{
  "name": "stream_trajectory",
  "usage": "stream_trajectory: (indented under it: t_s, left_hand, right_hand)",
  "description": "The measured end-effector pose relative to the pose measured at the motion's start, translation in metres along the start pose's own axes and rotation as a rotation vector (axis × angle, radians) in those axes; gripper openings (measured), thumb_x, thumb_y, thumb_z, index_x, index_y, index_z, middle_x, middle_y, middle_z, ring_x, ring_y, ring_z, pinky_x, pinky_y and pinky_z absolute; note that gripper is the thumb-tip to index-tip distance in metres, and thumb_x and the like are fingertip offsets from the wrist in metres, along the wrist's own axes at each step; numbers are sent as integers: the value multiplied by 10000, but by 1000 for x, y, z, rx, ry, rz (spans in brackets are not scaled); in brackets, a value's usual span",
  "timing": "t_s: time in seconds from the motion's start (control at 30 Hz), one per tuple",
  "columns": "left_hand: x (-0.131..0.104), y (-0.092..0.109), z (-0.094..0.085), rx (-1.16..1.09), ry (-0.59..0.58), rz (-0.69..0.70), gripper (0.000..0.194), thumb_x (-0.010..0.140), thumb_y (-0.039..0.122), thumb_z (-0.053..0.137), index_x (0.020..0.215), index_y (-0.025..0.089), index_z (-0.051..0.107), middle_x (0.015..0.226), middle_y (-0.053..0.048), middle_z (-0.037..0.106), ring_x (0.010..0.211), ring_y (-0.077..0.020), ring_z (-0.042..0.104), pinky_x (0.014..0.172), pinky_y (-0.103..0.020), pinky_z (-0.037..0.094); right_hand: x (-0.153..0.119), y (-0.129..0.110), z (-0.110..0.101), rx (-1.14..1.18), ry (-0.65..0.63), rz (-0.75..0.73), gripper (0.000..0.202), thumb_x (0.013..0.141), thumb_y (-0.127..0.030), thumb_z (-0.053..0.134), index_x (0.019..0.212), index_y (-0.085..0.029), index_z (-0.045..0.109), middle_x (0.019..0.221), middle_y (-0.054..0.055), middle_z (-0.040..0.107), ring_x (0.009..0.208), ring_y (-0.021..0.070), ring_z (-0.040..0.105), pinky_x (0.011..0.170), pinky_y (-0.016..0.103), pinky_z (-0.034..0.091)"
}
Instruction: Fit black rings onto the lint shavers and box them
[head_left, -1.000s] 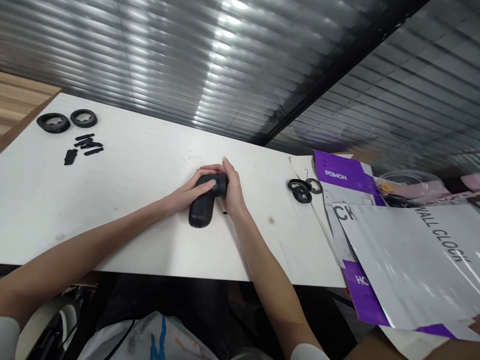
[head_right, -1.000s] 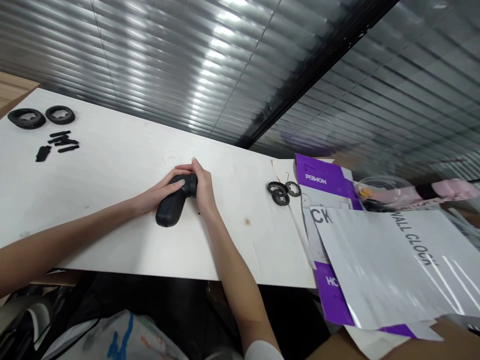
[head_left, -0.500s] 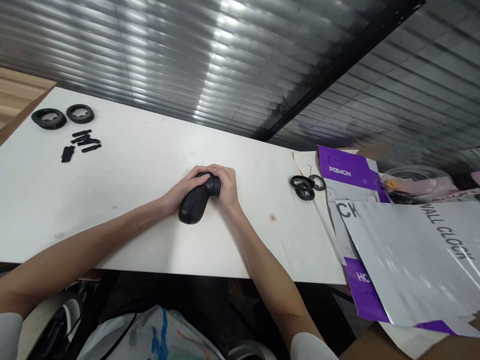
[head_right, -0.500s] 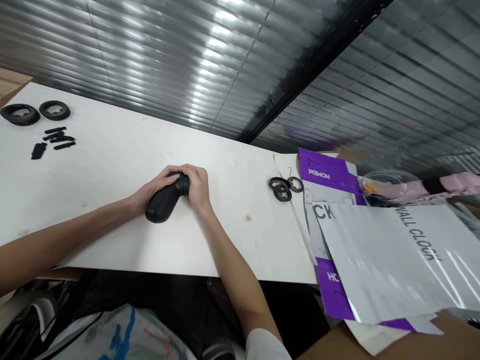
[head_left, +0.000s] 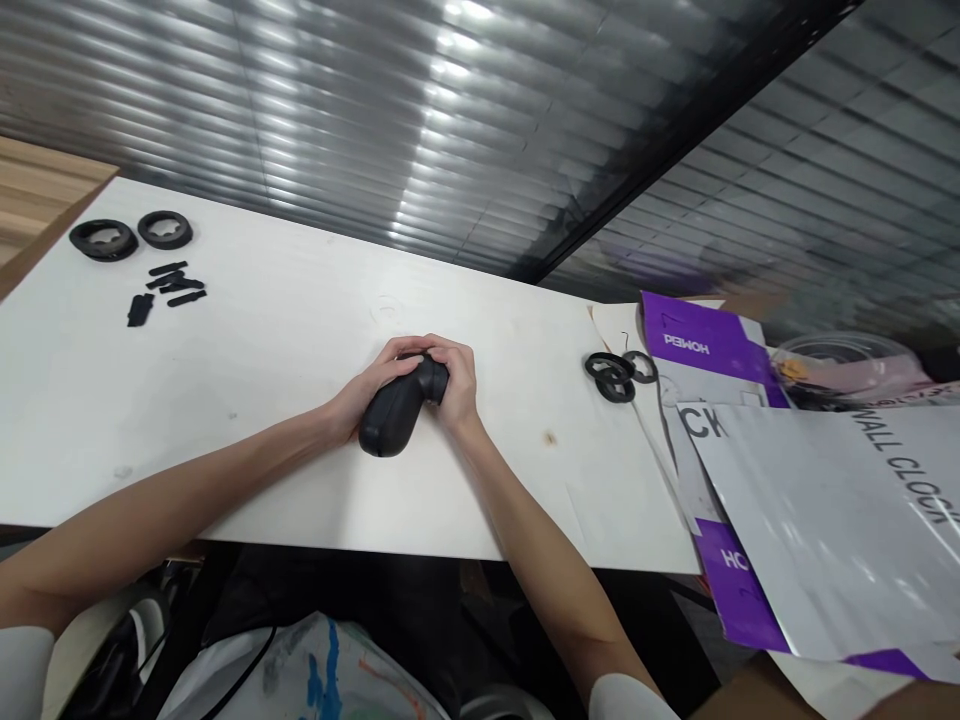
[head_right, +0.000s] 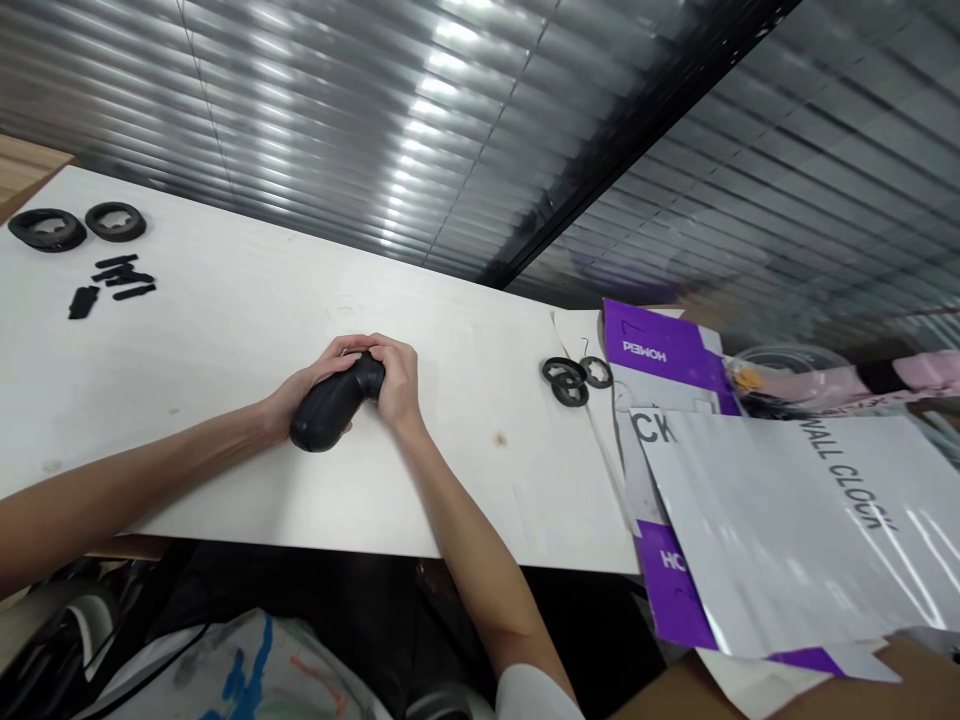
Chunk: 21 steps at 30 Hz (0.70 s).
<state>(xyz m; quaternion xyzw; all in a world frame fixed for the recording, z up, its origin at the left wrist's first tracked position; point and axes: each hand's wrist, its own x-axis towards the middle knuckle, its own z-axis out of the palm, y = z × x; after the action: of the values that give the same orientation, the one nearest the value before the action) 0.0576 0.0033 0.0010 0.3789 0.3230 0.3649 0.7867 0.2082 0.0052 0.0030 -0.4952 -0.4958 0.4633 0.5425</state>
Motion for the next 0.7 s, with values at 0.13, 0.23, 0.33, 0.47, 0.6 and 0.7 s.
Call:
stream_trajectory:
  t_s: [0.13,0.23,0.33,0.47,0.6,0.7]
  left_hand:
    - [-1,3,-1,-2,-18,-37,392,952,448,749,1292,286,642,1233,-46,630,893,-204,642,769,-354,612]
    - [0,5,-4,-21,-38,-89,458,924,493,784,1291,296,594,1122,-30,622,781,-167,599,641,-304,558]
    - [1,5,-6,-65,-42,-162,563,881,529,821,1311,323,521,1004,-3,601,723,-158,579,569,-265,491]
    - [2,5,-7,-85,-2,-222,737,880,523,829,1493,351,458,978,-8,604,712,-168,593,560,-270,470]
    - [3,6,-8,-82,-12,-228,854,901,507,815,1628,350,394,981,-25,632,706,-182,604,582,-304,496]
    - [6,3,-9,-63,-25,-210,848,894,562,813,1604,327,413,944,-27,636,674,-195,611,562,-325,507]
  right_hand:
    - [-3,-5,0,-62,2,-23,266,782,-387,509,661,-245,699,740,64,717,820,287,671,812,422,518]
    - [-5,-8,-2,-157,-6,-76,267,814,-383,493,650,-249,657,710,53,676,786,272,648,785,412,498]
    - [-6,-7,-6,-259,-43,-151,277,851,-373,481,683,-252,664,720,44,689,747,260,641,752,405,479]
    - [-5,-5,-10,-360,-90,-268,316,874,-373,468,771,-244,738,761,40,748,676,241,622,709,396,467]
    - [-3,-3,-11,-372,-106,-273,342,905,-398,470,792,-252,758,787,39,760,682,241,638,739,398,494]
    - [-2,-2,-8,-330,-103,-310,357,937,-439,474,819,-263,761,826,49,768,744,261,669,778,410,516]
